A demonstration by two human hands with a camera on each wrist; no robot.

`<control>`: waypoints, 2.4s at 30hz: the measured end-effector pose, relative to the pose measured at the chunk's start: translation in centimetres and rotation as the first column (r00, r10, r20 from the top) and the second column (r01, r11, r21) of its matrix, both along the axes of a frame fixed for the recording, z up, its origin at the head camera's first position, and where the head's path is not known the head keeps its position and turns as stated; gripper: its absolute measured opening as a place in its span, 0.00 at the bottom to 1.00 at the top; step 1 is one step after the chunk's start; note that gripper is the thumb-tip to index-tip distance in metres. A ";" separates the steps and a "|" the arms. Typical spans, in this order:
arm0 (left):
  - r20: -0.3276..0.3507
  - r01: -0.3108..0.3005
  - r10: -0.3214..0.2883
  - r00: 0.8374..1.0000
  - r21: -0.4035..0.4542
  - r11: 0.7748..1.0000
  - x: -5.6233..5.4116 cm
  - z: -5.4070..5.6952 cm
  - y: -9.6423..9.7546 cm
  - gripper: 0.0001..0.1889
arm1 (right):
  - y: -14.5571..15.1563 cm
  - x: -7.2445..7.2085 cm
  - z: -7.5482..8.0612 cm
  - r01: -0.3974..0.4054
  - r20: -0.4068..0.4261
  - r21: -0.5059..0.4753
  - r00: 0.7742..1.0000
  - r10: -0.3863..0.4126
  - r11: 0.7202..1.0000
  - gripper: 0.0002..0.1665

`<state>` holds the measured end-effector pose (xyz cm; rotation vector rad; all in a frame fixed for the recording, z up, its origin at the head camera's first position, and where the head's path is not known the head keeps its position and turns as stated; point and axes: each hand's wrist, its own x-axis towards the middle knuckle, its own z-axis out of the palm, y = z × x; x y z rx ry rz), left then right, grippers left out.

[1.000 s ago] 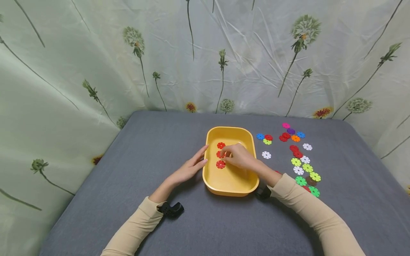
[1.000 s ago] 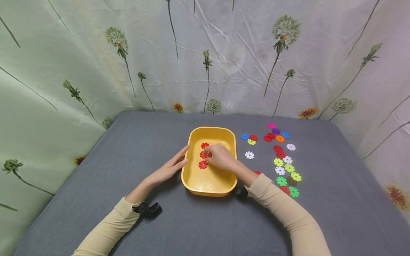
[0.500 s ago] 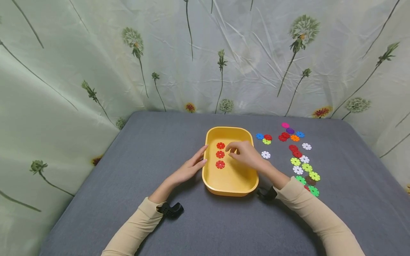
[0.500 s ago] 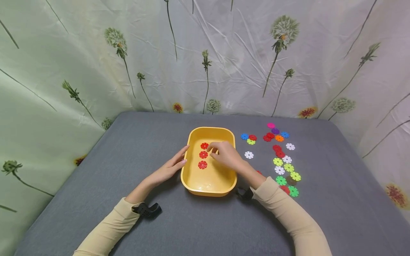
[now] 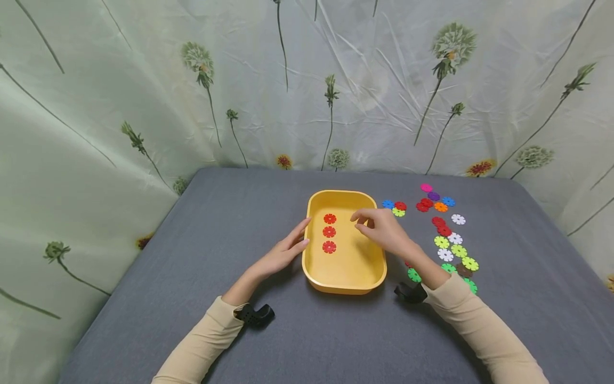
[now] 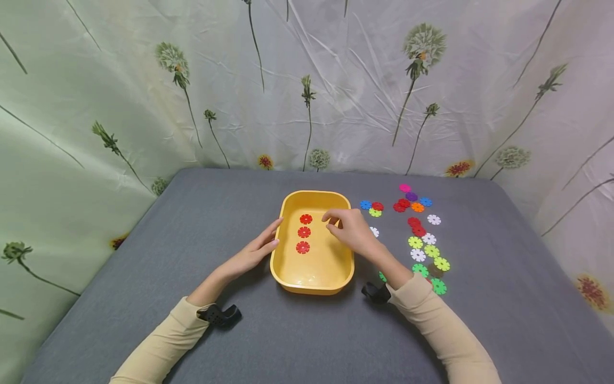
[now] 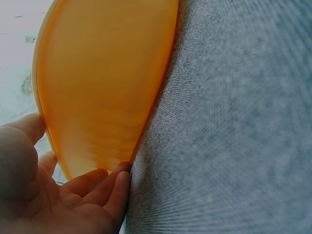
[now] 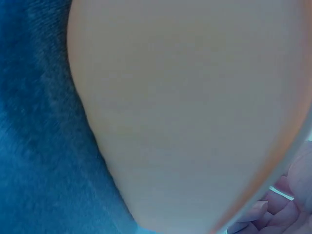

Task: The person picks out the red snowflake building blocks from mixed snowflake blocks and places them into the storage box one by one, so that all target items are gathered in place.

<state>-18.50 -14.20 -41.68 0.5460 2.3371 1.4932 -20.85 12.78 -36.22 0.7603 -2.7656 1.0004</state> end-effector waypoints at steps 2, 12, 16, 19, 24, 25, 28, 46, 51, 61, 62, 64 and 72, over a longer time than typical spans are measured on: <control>0.008 -0.004 0.004 1.000 0.001 1.000 0.0 0.0 0.0 0.31 | 0.4 0.1 0.0 0.012 0.006 -0.005 1.000 -0.012 1.000 0.08; 0.021 -0.005 0.005 1.000 0.008 1.000 0.0 -0.1 0.0 0.31 | 2.0 0.8 0.1 0.069 -0.052 -0.085 0.996 -0.074 0.994 0.08; 0.023 -0.005 0.005 1.000 0.008 1.000 0.0 0.0 0.0 0.31 | 2.7 1.2 0.2 0.092 -0.067 -0.106 0.993 -0.099 0.990 0.08; 0.018 -0.001 0.000 1.000 0.010 1.000 0.0 0.0 -0.1 0.31 | 3.2 1.3 0.3 0.107 -0.070 -0.109 0.991 -0.115 0.988 0.09; 0.012 0.003 -0.003 1.000 0.011 1.000 0.0 -0.1 -0.1 0.31 | 4.2 1.5 0.0 0.122 -0.082 -0.130 0.988 -0.133 0.984 0.08; 0.010 0.004 -0.004 1.000 0.010 1.000 0.0 -0.1 -0.1 0.31 | 4.4 1.5 -0.1 0.123 -0.087 -0.134 0.987 -0.135 0.983 0.08; 0.012 0.004 -0.004 1.000 0.009 1.000 0.0 -0.1 -0.1 0.31 | 4.9 1.6 -0.4 0.133 -0.093 -0.139 0.985 -0.147 0.981 0.07; 0.030 -0.010 0.010 1.000 0.013 1.000 0.1 0.1 0.0 0.31 | 7.0 1.9 -1.4 0.185 -0.099 -0.113 0.975 -0.197 0.976 0.07; 0.028 -0.010 0.009 1.000 0.015 1.000 0.1 0.0 0.0 0.31 | 7.4 2.0 -1.6 0.194 -0.094 -0.093 0.975 -0.203 0.977 0.08; 0.020 -0.009 0.009 1.000 0.005 1.000 0.0 -0.1 0.0 0.30 | 8.2 2.4 -2.1 0.212 -0.055 -0.073 0.975 -0.216 0.975 0.09; 0.018 -0.006 0.006 1.000 0.006 1.000 0.0 -0.1 0.0 0.31 | 8.2 2.4 -2.1 0.214 -0.047 -0.071 0.975 -0.218 0.974 0.09; 0.022 -0.005 0.005 1.000 0.008 1.000 0.0 -0.1 0.0 0.31 | 8.3 2.4 -2.1 0.216 -0.035 -0.064 0.975 -0.219 0.974 0.09; 0.024 -0.004 0.004 1.000 0.009 1.000 0.0 -0.1 0.0 0.31 | 8.7 2.6 -2.4 0.233 0.003 -0.021 0.973 -0.233 0.972 0.10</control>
